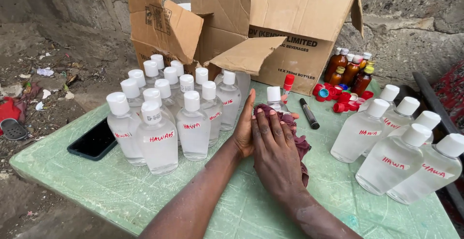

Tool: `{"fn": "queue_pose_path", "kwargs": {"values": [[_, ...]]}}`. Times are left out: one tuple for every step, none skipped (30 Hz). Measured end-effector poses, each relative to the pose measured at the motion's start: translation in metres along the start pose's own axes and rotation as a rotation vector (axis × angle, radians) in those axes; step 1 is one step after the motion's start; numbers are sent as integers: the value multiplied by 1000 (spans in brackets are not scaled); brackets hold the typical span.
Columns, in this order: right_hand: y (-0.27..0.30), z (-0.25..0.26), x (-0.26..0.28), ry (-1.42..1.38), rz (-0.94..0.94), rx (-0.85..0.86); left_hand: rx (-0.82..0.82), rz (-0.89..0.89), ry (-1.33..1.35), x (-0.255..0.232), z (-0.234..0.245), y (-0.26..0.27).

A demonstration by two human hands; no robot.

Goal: Labeling plastic bottles by wiping them with a cloth and writing on them with a red marker.

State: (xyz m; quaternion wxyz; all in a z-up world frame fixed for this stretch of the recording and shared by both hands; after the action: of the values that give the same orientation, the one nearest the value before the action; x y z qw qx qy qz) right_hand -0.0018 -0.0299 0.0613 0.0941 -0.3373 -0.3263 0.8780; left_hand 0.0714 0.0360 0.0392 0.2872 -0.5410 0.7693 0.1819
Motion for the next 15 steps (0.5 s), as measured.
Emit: {"fn": "queue_pose_path", "kwargs": {"values": [[-1, 3, 1, -21, 14, -8, 97, 35, 22, 1, -3, -2], [-3, 6, 1, -42, 29, -16, 194, 71, 45, 2, -6, -3], [-3, 8, 1, -43, 29, -18, 193, 71, 44, 3, -6, -3], [-3, 15, 0, -67, 15, -93, 200, 64, 70, 3, -6, -3], [-3, 21, -1, -89, 1, -169, 208, 58, 96, 3, -6, -4], [-3, 24, -1, -88, 1, -170, 209, 59, 94, 4, -8, -7], [-4, 23, -1, -175, -18, -151, 82, -13, -2, 1, -2, -9], [-5, 22, -1, -262, -36, -131, -44, -85, -97, -3, 4, -9], [-4, 19, -1, -270, -28, -126, -51, -92, -88, -3, 6, -12], [-3, 11, -2, -310, -41, -81, -126, -145, -127, -7, 13, -12], [0, 4, -5, -344, -60, -30, -195, -190, -164, -9, 17, -15], [6, 6, -5, -346, -60, -20, -195, -186, -155, -3, 16, -16], [4, 7, -7, -343, -50, -44, -239, -225, -117, -7, 18, -15], [3, 9, -8, -339, -40, -69, -282, -263, -80, -12, 20, -13], [4, -2, -12, -344, -38, -68, -287, -264, -77, -13, 31, -22]]}}
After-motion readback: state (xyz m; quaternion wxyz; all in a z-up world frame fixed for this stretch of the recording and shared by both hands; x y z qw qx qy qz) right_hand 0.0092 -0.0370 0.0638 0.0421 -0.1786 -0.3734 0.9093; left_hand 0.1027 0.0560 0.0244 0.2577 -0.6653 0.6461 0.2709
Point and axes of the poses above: each hand's wrist, its own y-axis away from the middle knuckle, its own z-axis out of the back of the hand, x = y × z, the point moved 8 cm from there along -y, towards the middle knuckle, and after that the axes turned 15 degrees about z, right-handed, at the moved point
